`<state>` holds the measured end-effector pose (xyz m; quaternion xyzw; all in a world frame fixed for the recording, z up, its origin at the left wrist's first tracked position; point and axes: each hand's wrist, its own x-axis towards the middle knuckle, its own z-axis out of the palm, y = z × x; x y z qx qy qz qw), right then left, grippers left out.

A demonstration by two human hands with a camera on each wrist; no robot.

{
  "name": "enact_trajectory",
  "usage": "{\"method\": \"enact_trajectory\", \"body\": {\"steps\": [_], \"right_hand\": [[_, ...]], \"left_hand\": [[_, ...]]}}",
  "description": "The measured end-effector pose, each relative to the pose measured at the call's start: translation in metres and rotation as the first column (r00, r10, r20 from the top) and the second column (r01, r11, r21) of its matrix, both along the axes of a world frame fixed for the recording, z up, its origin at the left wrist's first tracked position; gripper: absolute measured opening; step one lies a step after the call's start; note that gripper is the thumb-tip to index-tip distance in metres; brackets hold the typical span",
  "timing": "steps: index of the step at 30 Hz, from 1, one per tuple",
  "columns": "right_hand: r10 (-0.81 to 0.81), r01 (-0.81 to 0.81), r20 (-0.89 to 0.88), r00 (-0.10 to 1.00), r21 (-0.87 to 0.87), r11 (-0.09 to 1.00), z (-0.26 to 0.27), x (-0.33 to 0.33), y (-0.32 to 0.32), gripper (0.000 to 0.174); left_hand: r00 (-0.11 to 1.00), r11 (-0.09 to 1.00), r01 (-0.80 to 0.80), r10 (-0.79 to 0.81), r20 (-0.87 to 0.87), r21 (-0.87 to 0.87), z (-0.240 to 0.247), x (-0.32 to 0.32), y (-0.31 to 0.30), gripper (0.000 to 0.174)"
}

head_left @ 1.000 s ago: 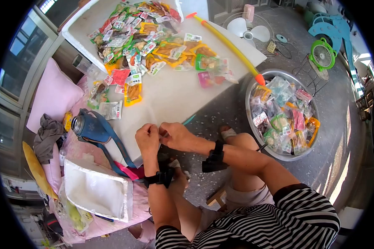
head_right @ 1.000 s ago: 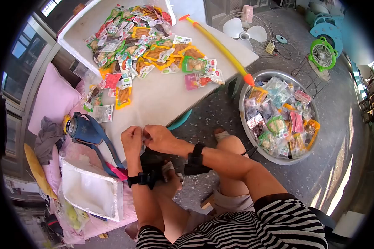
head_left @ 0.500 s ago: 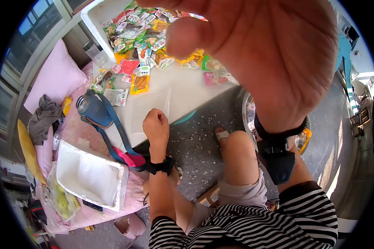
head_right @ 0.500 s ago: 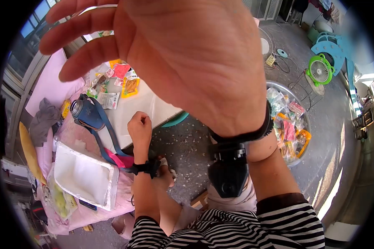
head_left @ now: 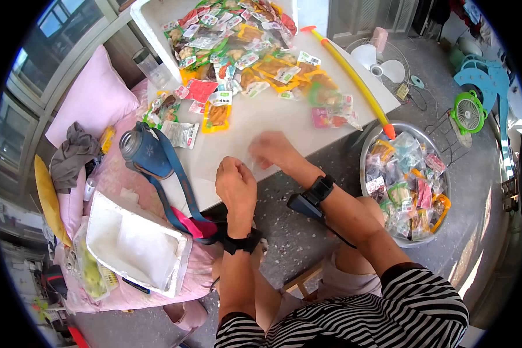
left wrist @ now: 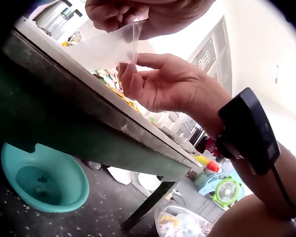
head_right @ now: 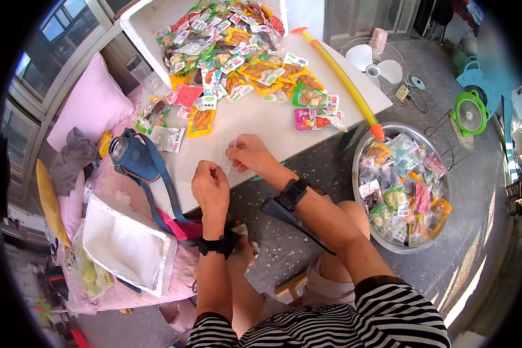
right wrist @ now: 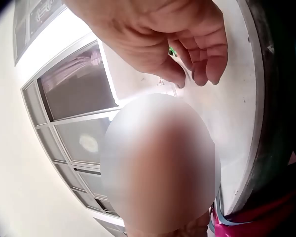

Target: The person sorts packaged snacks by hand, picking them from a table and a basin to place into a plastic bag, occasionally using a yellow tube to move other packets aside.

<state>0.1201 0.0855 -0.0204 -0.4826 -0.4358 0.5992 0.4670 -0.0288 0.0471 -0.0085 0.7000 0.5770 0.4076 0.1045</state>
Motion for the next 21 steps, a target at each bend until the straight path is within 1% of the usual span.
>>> {"method": "enact_trajectory", "body": {"steps": [1,3,4,7,8,10,11,12,13,14,17,20,21], "right_hand": [[0.026,-0.026,-0.033,0.999,0.005,1.000,-0.003,0.000,0.002,0.031],[-0.027,0.027,0.050,0.998,0.009,1.000,-0.009,0.002,0.010,0.026],[-0.057,0.055,0.094,0.994,0.015,0.998,-0.008,0.003,0.012,0.023],[0.031,-0.048,0.284,0.958,0.056,0.997,-0.005,0.006,0.011,0.025],[0.080,-0.098,0.306,0.949,0.042,0.994,-0.001,0.007,0.011,0.027],[0.178,-0.195,0.348,0.921,0.014,0.981,0.008,0.010,0.013,0.030],[0.059,-0.085,0.330,0.942,0.064,0.994,0.009,0.011,0.019,0.032],[-0.058,0.025,0.308,0.950,0.112,0.993,0.009,0.014,0.027,0.034],[-0.175,0.134,0.281,0.944,0.158,0.978,0.010,0.016,0.036,0.036],[-0.177,0.121,0.319,0.931,0.186,0.975,0.010,0.019,0.045,0.030],[-0.068,0.009,0.287,0.956,0.201,0.980,0.008,0.001,0.065,0.032],[-0.018,-0.001,0.327,0.945,0.058,0.998,0.005,-0.030,0.083,0.032],[0.004,-0.033,0.346,0.938,0.079,0.996,0.004,-0.035,0.088,0.032]], "left_hand": [[0.998,0.998,-0.053,0.053,-0.014,0.039,-0.001,-0.002,0.002,0.008],[0.987,0.981,-0.151,0.156,-0.032,0.119,-0.003,-0.011,0.009,0.009],[0.980,0.973,-0.196,0.199,-0.011,0.118,-0.002,-0.017,0.013,0.009],[0.982,0.980,-0.188,0.186,0.041,0.059,0.001,-0.017,0.011,0.010],[0.985,0.983,-0.173,0.174,0.002,0.053,0.003,-0.013,0.007,0.011],[0.972,0.987,-0.156,0.162,-0.169,0.043,-0.001,-0.012,0.002,0.011],[0.956,0.988,-0.150,0.155,-0.250,0.038,-0.002,-0.013,0.001,0.011],[0.941,0.981,-0.187,0.165,-0.294,-0.048,-0.001,-0.014,0.001,0.009],[0.936,0.980,-0.191,0.164,-0.311,-0.059,-0.002,-0.015,0.001,0.008],[0.931,0.979,-0.193,0.161,-0.328,-0.068,-0.003,-0.017,0.000,0.007],[0.924,0.977,-0.175,0.120,-0.363,-0.122,-0.010,-0.020,0.000,0.006],[0.911,0.975,-0.146,0.068,-0.406,-0.164,-0.010,-0.019,-0.003,0.007],[0.905,0.974,-0.141,0.053,-0.422,-0.178,-0.010,-0.020,-0.004,0.008]]}}
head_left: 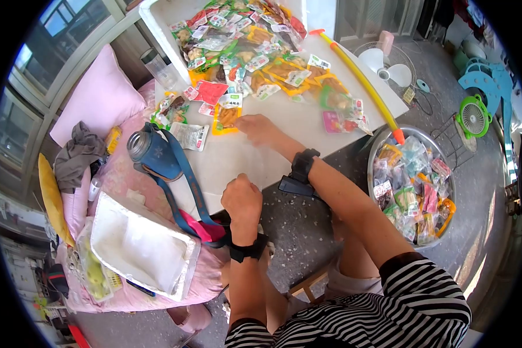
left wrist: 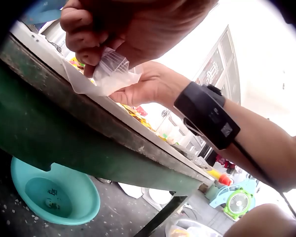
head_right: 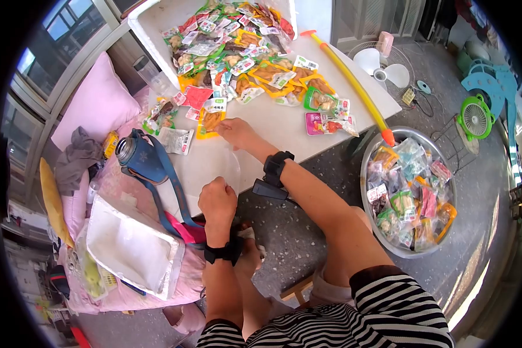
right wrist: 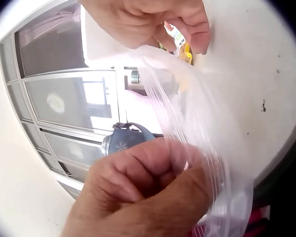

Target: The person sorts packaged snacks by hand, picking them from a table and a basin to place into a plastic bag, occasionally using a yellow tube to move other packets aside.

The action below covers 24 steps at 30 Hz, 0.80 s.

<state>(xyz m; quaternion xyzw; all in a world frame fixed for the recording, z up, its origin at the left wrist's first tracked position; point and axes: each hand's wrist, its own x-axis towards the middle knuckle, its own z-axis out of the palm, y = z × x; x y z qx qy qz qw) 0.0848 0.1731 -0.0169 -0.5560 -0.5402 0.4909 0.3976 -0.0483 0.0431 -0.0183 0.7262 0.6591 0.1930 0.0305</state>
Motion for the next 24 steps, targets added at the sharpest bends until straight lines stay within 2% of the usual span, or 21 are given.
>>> {"method": "enact_trajectory", "body": {"steps": [2,4,6,8,10,13,15,17,20,21,23,24], "right_hand": [[0.060,-0.061,0.038,0.997,0.039,0.997,-0.001,-0.009,0.006,0.031],[0.032,-0.101,0.224,0.974,0.305,0.947,-0.034,-0.018,0.028,0.033],[0.004,-0.108,0.297,0.955,0.338,0.935,-0.044,-0.018,0.034,0.033],[0.012,-0.055,0.270,0.963,0.151,0.987,-0.041,-0.012,0.028,0.034],[-0.093,-0.046,0.487,0.868,0.265,0.963,-0.067,0.003,0.026,0.033],[-0.224,-0.030,0.576,0.786,0.397,0.917,-0.087,0.031,-0.012,0.030],[-0.097,-0.080,0.570,0.816,0.278,0.957,-0.066,0.040,-0.057,0.028],[0.220,-0.235,0.482,0.848,-0.029,0.971,0.002,0.045,-0.097,0.030],[-0.026,-0.100,0.528,0.849,0.208,0.973,0.017,0.054,-0.105,0.037],[-0.167,-0.061,0.561,0.811,0.366,0.929,0.012,0.060,-0.100,0.041],[-0.450,-0.019,0.547,0.705,0.649,0.760,-0.010,0.076,-0.083,0.050],[-0.464,-0.028,0.588,0.663,0.639,0.769,-0.022,0.079,-0.077,0.051]], "left_hand": [[1.000,1.000,0.001,-0.001,0.013,-0.017,0.000,-0.002,0.000,0.010],[1.000,0.999,-0.002,0.002,0.015,-0.041,0.002,-0.002,0.000,0.010],[1.000,0.999,-0.005,0.006,0.017,-0.050,0.004,-0.002,0.001,0.010],[1.000,0.999,-0.010,0.011,0.025,-0.040,0.005,-0.002,0.002,0.009],[0.999,1.000,-0.018,0.019,0.037,-0.022,0.002,-0.005,0.003,0.009],[1.000,1.000,0.003,-0.003,0.021,0.007,0.000,-0.006,0.005,0.009],[1.000,1.000,0.004,-0.004,0.014,0.025,0.004,-0.004,0.005,0.008],[1.000,1.000,-0.020,0.020,0.014,0.023,0.009,-0.003,0.007,0.007],[0.998,0.996,-0.062,0.062,0.002,0.067,0.008,-0.002,0.006,0.007],[0.998,0.995,-0.053,0.051,0.029,0.079,0.006,-0.002,0.007,0.007],[0.996,0.994,-0.033,0.025,0.086,0.100,0.001,-0.001,0.008,0.008],[0.996,0.995,-0.018,0.010,0.087,0.098,0.000,0.001,0.008,0.009]]}}
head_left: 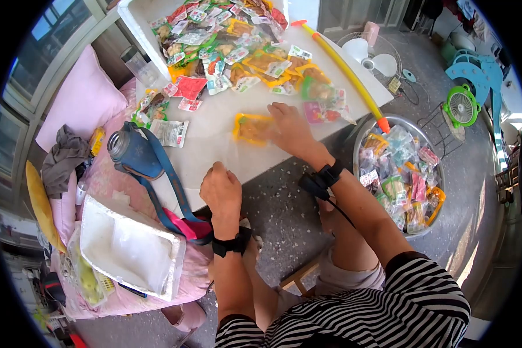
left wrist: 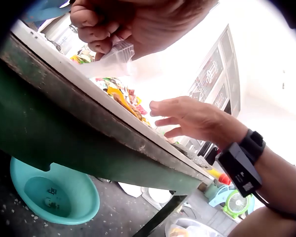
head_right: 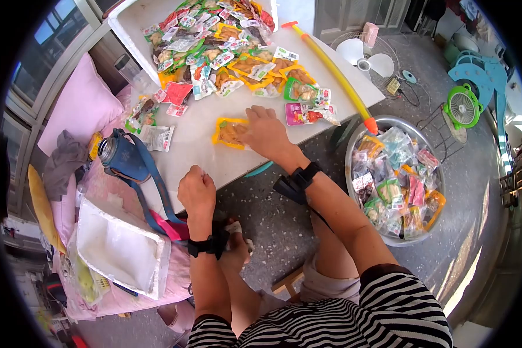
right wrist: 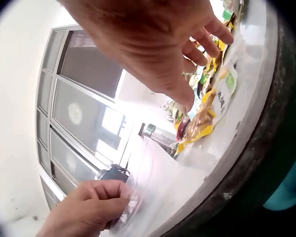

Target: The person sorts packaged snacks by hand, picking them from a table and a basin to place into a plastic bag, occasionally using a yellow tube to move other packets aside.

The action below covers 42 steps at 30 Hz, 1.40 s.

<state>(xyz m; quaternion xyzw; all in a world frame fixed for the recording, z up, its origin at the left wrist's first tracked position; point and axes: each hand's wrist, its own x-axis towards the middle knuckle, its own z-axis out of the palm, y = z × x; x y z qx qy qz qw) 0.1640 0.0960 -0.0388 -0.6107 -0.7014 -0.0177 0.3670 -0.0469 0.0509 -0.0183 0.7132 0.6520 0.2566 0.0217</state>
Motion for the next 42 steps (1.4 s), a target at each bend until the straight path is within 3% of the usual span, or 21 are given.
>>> {"method": "enact_trajectory", "body": {"steps": [2,5,8,11,14,20,27,30,34,37,40,42], "right_hand": [[-0.059,0.061,0.102,0.993,-0.021,0.998,-0.009,-0.002,0.006,0.055],[-0.076,0.094,0.084,0.994,-0.226,0.970,0.007,-0.014,-0.002,0.058],[-0.114,0.042,-0.125,0.986,-0.473,0.880,0.017,-0.009,-0.005,0.049],[-0.044,-0.080,-0.309,0.950,-0.379,0.922,0.023,0.007,-0.011,0.035],[-0.059,-0.171,-0.575,0.816,-0.338,0.926,0.043,0.017,-0.024,0.022],[0.114,-0.400,-0.804,0.584,-0.164,0.902,0.051,0.030,-0.042,0.018],[0.138,-0.448,-0.696,0.705,-0.286,0.847,0.041,0.018,-0.046,0.018],[0.135,-0.581,-0.790,0.598,-0.310,0.753,0.024,0.017,-0.041,0.018],[0.080,-0.626,-0.883,0.463,-0.261,0.735,0.009,0.011,-0.037,0.015],[0.044,-0.644,-0.922,0.385,-0.234,0.728,0.010,0.010,-0.034,0.021],[-0.061,-0.619,-0.981,0.183,-0.163,0.768,0.008,-0.001,-0.033,0.029],[0.005,-0.637,-0.988,0.156,-0.097,0.765,0.001,-0.004,-0.031,0.034]], "left_hand": [[1.000,1.000,0.031,-0.031,0.003,-0.003,-0.001,0.004,0.001,0.010],[0.998,0.996,0.068,-0.068,0.017,-0.058,-0.003,0.008,0.002,0.013],[0.996,0.994,0.091,-0.092,-0.002,-0.053,-0.007,0.009,0.001,0.013],[0.996,0.993,0.092,-0.093,-0.009,-0.072,-0.007,0.010,0.000,0.014],[0.993,0.991,0.115,-0.116,-0.017,-0.072,-0.007,0.011,0.000,0.018],[0.994,0.991,0.110,-0.110,0.010,-0.072,-0.007,0.012,0.003,0.018],[0.997,0.998,0.058,-0.056,0.053,-0.031,-0.014,0.013,0.009,0.014],[0.997,0.998,0.065,-0.065,0.036,-0.002,-0.011,0.014,0.009,0.009],[0.988,0.985,0.154,-0.153,-0.022,0.078,-0.009,0.018,0.005,0.004],[0.977,0.968,0.210,-0.202,-0.075,0.137,-0.005,0.022,0.000,0.012],[0.975,0.963,0.218,-0.209,-0.071,0.155,-0.002,0.028,-0.005,0.019],[0.977,0.964,0.212,-0.206,-0.057,0.160,-0.001,0.029,-0.004,0.022]]}}
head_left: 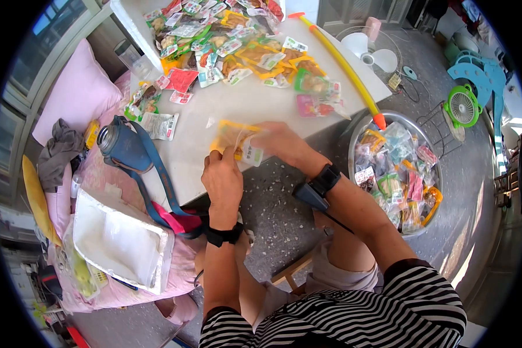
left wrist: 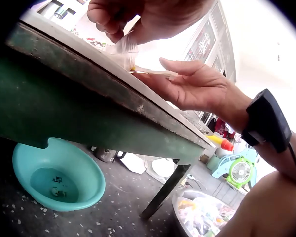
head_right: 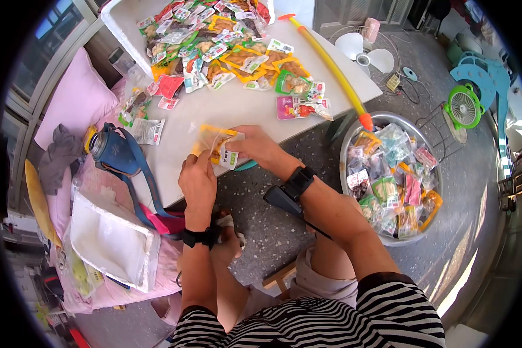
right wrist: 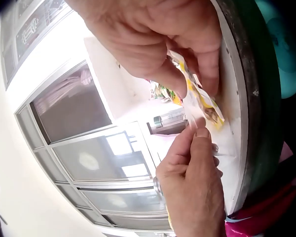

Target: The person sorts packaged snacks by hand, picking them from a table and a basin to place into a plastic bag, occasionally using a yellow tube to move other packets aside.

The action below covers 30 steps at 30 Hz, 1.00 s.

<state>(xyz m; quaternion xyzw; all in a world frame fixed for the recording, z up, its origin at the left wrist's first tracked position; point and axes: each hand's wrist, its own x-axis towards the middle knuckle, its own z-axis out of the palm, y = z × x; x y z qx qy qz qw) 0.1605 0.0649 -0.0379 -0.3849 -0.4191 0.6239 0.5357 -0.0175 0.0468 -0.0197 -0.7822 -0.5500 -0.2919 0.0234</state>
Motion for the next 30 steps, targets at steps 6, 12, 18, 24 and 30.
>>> {"method": "enact_trajectory", "body": {"steps": [6,12,18,24,30], "right_hand": [[0.135,-0.068,0.602,0.787,-0.133,0.989,0.017,0.016,-0.002,0.023],[-0.117,0.135,0.143,0.983,-0.127,0.983,0.005,-0.008,0.001,0.023],[-0.219,0.197,-0.151,0.964,-0.147,0.969,-0.008,-0.025,-0.002,0.037],[-0.010,0.004,-0.022,1.000,-0.266,0.964,0.006,-0.023,-0.007,0.017],[0.030,-0.046,0.229,0.973,0.067,0.997,0.009,-0.021,-0.001,0.010]], "left_hand": [[0.999,1.000,0.003,-0.003,0.032,-0.006,0.002,-0.004,0.003,0.026],[0.996,0.996,0.086,-0.086,0.008,-0.004,-0.002,-0.002,0.003,0.032],[0.998,0.998,0.057,-0.056,0.029,-0.010,0.002,-0.011,0.008,0.037],[0.991,0.996,0.088,-0.086,0.102,-0.012,0.000,-0.012,0.009,0.040],[0.983,0.993,0.114,-0.118,0.141,0.037,0.006,-0.007,0.002,0.036]]}}
